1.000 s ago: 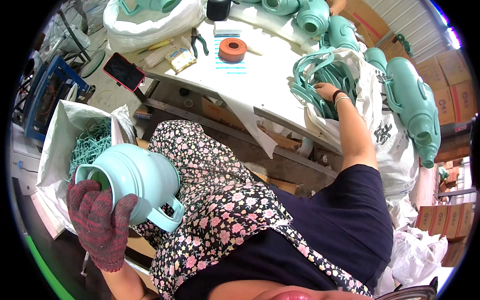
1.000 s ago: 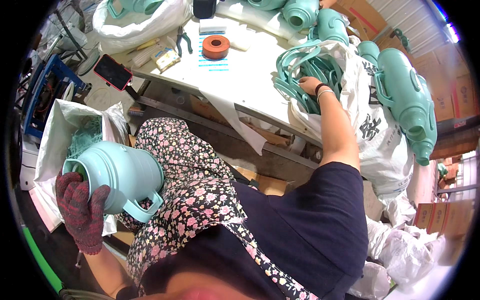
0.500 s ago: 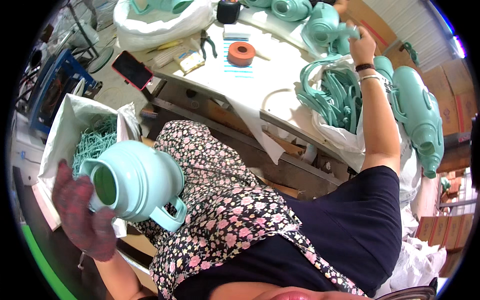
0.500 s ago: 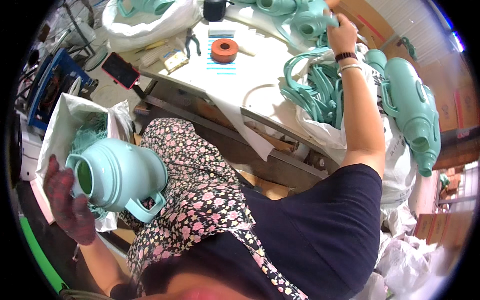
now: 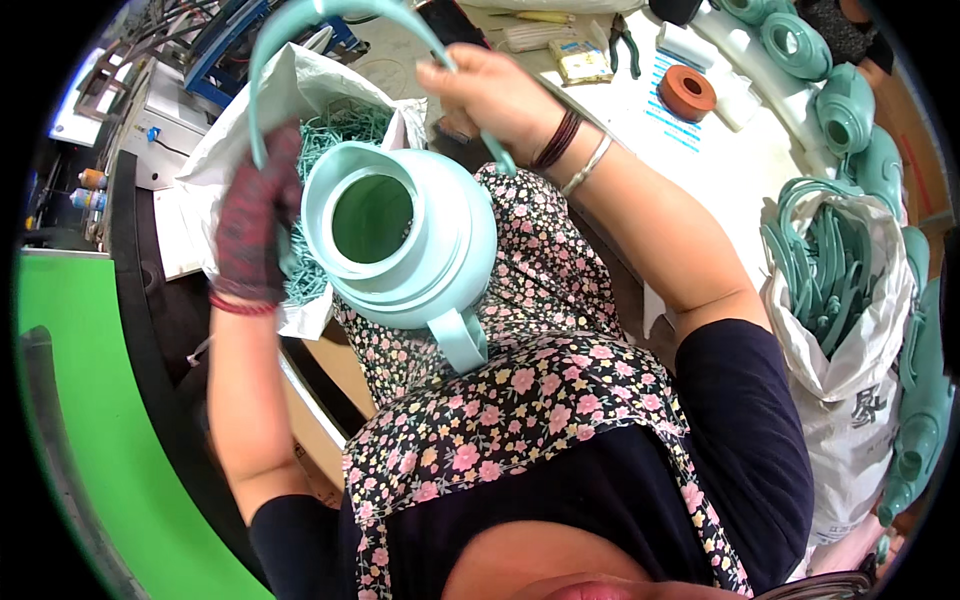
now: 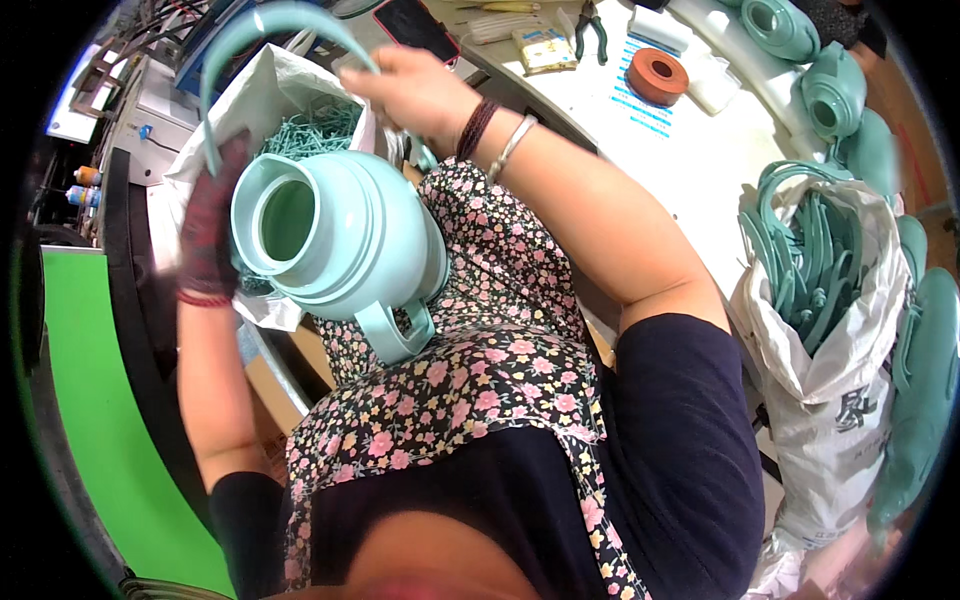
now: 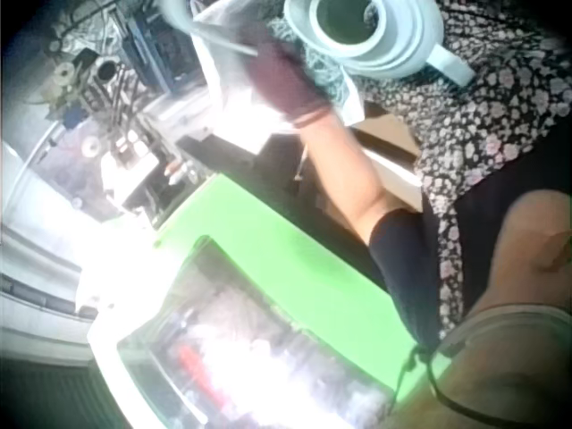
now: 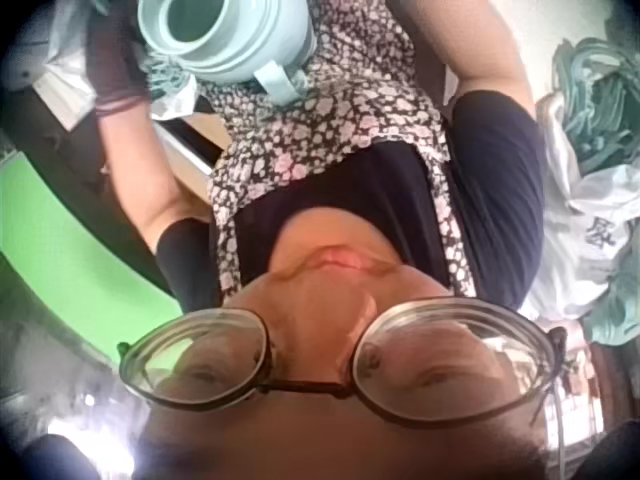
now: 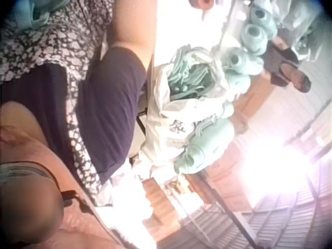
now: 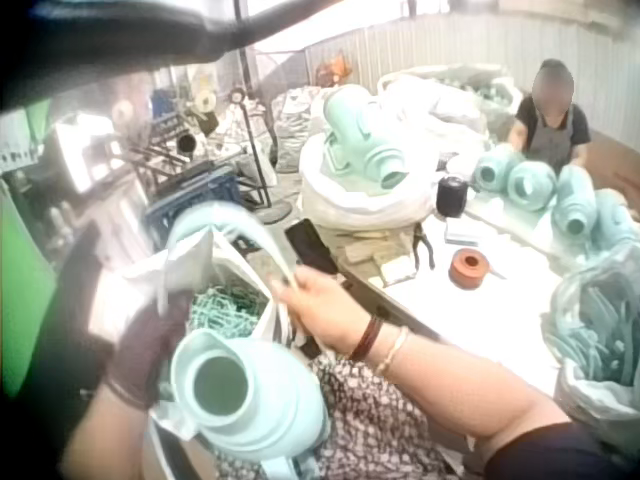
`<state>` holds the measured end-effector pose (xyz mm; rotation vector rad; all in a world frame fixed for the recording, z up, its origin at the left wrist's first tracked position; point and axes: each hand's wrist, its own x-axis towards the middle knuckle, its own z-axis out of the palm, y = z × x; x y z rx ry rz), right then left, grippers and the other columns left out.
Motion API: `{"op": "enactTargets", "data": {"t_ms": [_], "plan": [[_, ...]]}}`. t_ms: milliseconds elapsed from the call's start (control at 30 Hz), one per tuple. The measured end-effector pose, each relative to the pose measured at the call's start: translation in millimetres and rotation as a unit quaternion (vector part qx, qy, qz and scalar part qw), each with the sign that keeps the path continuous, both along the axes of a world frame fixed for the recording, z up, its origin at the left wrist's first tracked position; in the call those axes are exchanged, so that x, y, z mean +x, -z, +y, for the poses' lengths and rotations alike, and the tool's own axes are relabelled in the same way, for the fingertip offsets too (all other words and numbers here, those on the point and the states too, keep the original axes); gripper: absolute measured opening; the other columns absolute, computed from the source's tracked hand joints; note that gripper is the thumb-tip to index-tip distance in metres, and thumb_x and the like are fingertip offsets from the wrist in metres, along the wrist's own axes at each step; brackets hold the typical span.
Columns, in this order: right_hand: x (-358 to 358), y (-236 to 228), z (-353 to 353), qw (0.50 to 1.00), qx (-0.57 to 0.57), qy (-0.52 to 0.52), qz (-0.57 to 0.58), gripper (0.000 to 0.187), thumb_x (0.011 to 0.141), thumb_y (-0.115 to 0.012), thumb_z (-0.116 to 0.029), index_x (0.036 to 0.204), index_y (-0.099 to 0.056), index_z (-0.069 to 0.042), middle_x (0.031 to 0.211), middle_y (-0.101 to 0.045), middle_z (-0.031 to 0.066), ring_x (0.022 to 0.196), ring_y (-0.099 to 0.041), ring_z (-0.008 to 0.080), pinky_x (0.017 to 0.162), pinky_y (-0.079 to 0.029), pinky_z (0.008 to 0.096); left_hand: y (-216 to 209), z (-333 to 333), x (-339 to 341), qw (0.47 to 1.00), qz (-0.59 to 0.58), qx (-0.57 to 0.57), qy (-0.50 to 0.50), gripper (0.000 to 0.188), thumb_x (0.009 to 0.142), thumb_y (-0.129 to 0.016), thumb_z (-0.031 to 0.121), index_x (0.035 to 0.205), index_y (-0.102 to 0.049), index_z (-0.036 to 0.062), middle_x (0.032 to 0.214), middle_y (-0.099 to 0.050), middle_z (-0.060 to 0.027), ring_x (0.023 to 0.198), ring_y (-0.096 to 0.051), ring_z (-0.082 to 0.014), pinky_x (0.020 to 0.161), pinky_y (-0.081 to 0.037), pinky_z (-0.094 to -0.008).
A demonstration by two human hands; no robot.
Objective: The person attaches white plastic clips to the handles of green jugs and inserts a white plastic ring into the mouth of each jug.
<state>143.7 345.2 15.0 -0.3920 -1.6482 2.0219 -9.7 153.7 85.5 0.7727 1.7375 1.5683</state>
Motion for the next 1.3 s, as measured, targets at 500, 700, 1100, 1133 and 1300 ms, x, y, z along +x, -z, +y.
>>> {"op": "enactTargets", "data": {"t_ms": [500, 700, 1100, 1133, 1300], "plan": [[10, 9, -38, 0.973, -0.227, -0.048, 0.007, 0.009, 0.091, -0.064, -0.014, 0.089, -0.059, -0.006, 0.075, -0.06, -0.0012, 0.06, -0.049, 0.0038, 0.055, -0.042, 0.0183, 80, -42, 27, 0.988, 0.151, 0.02, -0.024, 0.036, 0.102, -0.044, 0.019, 0.134, -0.047, 0.0027, 0.105, -0.064, -0.0103, 0.094, -0.064, -0.0183, 0.084, -0.054, -0.0312], [5, 26, -34, 0.969, -0.245, -0.022, 0.013, 0.01, 0.093, -0.06, -0.015, 0.096, -0.062, -0.005, 0.073, -0.057, -0.0027, 0.062, -0.052, 0.0054, 0.058, -0.045, 0.0195, 81, -29, 22, 0.948, -0.255, 0.189, -0.02, 0.038, 0.1, -0.047, 0.021, 0.134, -0.044, 0.0045, 0.119, -0.055, -0.0143, 0.108, -0.055, -0.0251, 0.095, -0.045, -0.039], [8, 11, -43, 0.953, -0.03, 0.068, 0.292, 0.046, 0.094, -0.042, -0.049, 0.081, -0.048, -0.006, 0.08, -0.049, 0.0058, 0.079, -0.045, 0.0217, 0.09, -0.039, 0.0378, 51, -17, 42, 0.936, 0.214, 0.276, -0.042, 0.028, 0.092, -0.059, 0.01, 0.117, -0.056, -0.003, 0.094, -0.061, -0.0128, 0.095, -0.061, -0.023, 0.093, -0.048, -0.039], [11, 12, -34, 0.963, -0.12, 0.036, 0.237, 0.044, 0.096, -0.043, -0.046, 0.085, -0.052, -0.004, 0.083, -0.051, 0.0061, 0.081, -0.046, 0.022, 0.092, -0.039, 0.0372, 51, -18, 36, 0.937, 0.241, 0.253, -0.025, 0.03, 0.091, -0.06, 0.007, 0.118, -0.055, -0.0035, 0.095, -0.061, -0.0134, 0.095, -0.061, -0.0225, 0.093, -0.048, -0.0394], [26, -8, -25, 0.962, 0.093, 0.161, 0.198, 0.047, 0.093, -0.055, -0.034, 0.125, -0.046, -0.001, 0.124, -0.054, 0.0151, 0.119, -0.05, 0.0273, 0.101, -0.04, 0.0402, 61, -14, 26, 0.962, 0.057, 0.266, -0.033, 0.023, 0.097, -0.054, 0.02, 0.107, -0.06, 0.0003, 0.08, -0.058, -0.0045, 0.074, -0.058, -0.0132, 0.074, -0.049, -0.0284]]}}
